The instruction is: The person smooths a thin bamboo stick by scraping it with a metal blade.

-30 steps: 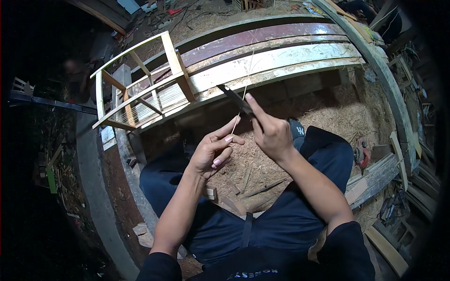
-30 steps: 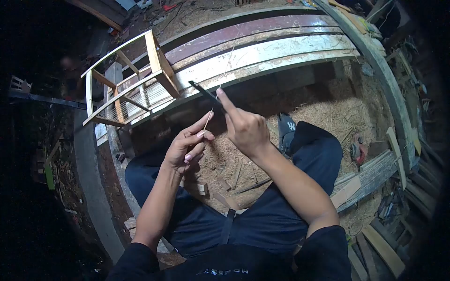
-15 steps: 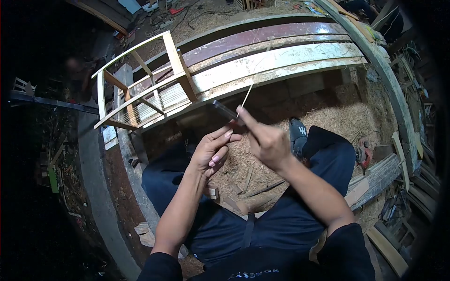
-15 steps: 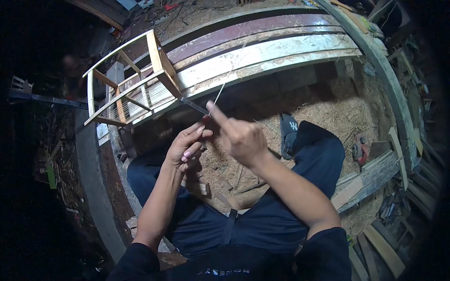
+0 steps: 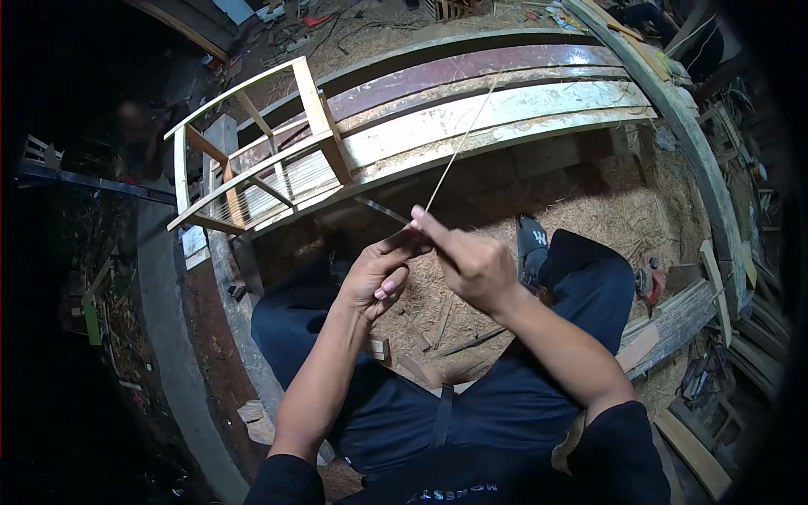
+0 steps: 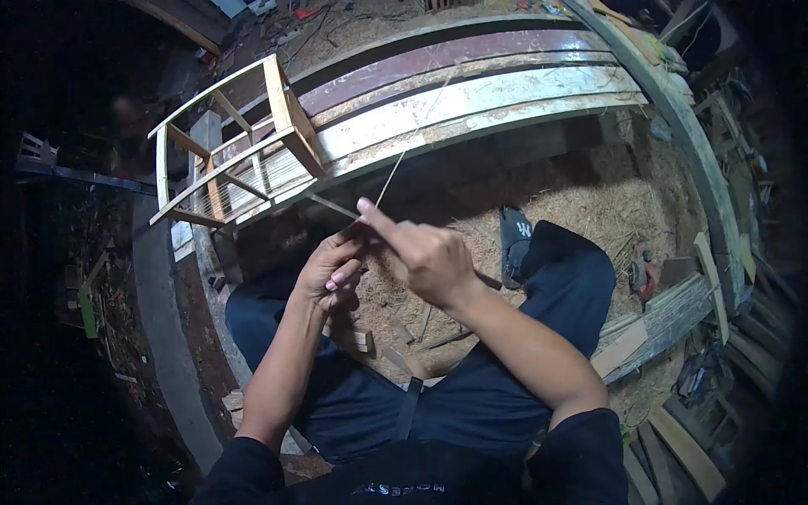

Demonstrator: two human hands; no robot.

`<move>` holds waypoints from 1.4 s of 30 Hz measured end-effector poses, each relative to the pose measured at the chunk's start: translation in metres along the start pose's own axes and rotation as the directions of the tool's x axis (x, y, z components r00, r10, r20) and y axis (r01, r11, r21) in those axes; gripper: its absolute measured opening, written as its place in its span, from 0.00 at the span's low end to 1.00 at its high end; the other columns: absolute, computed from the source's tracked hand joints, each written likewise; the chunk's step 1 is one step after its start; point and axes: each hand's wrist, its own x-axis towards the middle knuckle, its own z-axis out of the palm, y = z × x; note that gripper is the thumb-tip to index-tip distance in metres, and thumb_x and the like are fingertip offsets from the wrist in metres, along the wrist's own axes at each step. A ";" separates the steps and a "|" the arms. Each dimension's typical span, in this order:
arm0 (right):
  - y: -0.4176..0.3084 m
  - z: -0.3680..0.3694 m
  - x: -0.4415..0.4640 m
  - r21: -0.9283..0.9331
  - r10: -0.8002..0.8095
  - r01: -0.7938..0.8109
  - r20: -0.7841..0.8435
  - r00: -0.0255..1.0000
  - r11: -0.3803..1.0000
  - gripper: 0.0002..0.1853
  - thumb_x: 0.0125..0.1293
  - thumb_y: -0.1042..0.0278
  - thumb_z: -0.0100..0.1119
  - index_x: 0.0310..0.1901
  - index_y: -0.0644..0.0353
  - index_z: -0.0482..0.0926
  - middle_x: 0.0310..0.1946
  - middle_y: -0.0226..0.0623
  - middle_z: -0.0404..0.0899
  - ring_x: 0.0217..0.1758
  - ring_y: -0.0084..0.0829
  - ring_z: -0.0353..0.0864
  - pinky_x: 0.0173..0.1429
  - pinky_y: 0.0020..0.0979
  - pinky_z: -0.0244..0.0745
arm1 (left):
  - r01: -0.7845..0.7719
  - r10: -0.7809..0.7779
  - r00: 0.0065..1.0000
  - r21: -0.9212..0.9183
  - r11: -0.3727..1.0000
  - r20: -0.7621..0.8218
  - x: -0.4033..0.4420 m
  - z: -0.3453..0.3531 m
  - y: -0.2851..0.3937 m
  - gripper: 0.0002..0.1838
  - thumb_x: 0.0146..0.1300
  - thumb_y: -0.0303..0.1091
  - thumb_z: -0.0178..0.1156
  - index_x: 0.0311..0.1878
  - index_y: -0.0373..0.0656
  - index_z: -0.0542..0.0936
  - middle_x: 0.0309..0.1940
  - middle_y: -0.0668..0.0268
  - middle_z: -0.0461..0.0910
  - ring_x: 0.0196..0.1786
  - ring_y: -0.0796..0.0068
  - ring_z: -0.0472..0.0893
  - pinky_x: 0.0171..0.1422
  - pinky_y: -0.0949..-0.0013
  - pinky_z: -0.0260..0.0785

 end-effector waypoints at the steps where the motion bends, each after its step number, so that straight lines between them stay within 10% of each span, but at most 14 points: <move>1: 0.001 0.005 -0.002 0.036 0.009 -0.008 -0.025 1.000 0.999 0.38 0.56 0.79 0.58 0.73 0.48 0.70 0.19 0.35 0.76 0.19 0.35 0.79 0.27 0.39 0.79 | -0.011 0.010 1.000 0.014 1.000 0.020 0.000 -0.001 0.001 0.20 0.75 0.27 0.55 0.68 0.38 0.73 0.53 0.53 0.83 0.13 0.93 0.64 0.12 0.86 0.55; 12: 0.017 0.005 0.006 -0.014 0.125 -0.126 -0.094 0.988 0.992 0.35 0.61 0.77 0.58 0.73 0.50 0.70 0.19 0.38 0.77 0.19 0.36 0.80 0.27 0.41 0.79 | -0.030 0.025 0.998 0.105 0.994 0.051 -0.001 0.007 0.001 0.23 0.79 0.33 0.50 0.72 0.37 0.69 0.38 0.59 0.85 0.10 0.91 0.63 0.11 0.84 0.53; 42: 0.011 0.006 0.002 0.051 0.195 -0.192 -0.051 0.980 0.980 0.35 0.62 0.77 0.61 0.72 0.50 0.70 0.28 0.45 0.82 0.26 0.44 0.84 0.32 0.43 0.80 | -0.116 0.080 0.977 0.181 0.977 0.197 0.001 0.009 0.003 0.25 0.77 0.28 0.47 0.74 0.31 0.63 0.48 0.54 0.86 0.12 0.93 0.60 0.14 0.86 0.51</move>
